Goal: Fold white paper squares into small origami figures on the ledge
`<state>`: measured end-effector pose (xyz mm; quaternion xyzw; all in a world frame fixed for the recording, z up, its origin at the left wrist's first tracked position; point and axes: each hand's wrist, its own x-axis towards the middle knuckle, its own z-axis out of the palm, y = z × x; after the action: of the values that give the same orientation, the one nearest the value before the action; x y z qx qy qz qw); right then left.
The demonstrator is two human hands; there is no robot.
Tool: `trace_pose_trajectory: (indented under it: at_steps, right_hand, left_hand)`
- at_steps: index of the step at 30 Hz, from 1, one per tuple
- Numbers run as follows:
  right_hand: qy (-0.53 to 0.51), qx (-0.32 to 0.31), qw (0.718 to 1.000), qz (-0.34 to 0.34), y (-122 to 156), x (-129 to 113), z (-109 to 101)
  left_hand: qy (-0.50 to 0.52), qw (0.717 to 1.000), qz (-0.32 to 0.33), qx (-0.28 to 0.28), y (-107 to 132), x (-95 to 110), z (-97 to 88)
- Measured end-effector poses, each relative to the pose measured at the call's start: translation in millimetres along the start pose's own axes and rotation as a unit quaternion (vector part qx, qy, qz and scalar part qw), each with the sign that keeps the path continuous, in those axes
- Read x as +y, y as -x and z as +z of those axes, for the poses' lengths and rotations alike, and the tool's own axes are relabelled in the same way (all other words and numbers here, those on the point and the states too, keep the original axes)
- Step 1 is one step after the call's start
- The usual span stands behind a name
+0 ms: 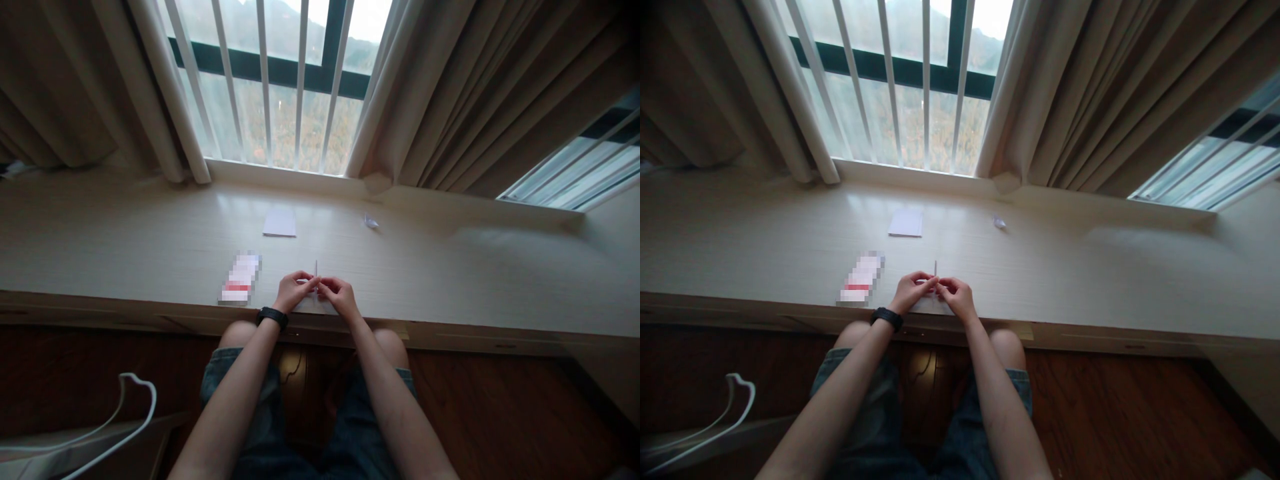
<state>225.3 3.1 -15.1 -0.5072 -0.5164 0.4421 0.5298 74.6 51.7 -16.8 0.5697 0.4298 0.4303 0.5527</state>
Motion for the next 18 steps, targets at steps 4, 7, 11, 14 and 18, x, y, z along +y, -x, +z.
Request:
trace_pose_trajectory:
  at_steps: [4, 7, 11, 14, 18]
  right_hand:
    - [0.003, 0.036, 0.999, -0.014, 0.7, 0.4, 1.5]
    - [0.006, 0.063, 0.998, -0.024, 1.7, 1.5, 2.2]
    - [0.037, 0.09, 0.995, -0.037, 3.3, 3.8, 2.7]
    - [0.074, 0.097, 0.991, -0.048, 5.0, 3.4, 3.1]
    - [0.138, 0.104, 0.984, -0.05, 6.6, -1.0, 3.1]
  left_hand:
    - [-0.011, 1.0, -0.01, 0.012, -0.1, -2.0, 0.8]
    - [-0.007, 1.0, -0.013, 0.022, 0.0, -2.7, 1.8]
    - [-0.001, 0.999, -0.001, 0.037, -0.6, -3.7, 2.3]
    - [0.003, 0.999, 0.007, 0.031, -1.1, -5.0, 1.4]
    - [-0.051, 0.998, 0.026, 0.009, -0.3, -5.0, -0.1]
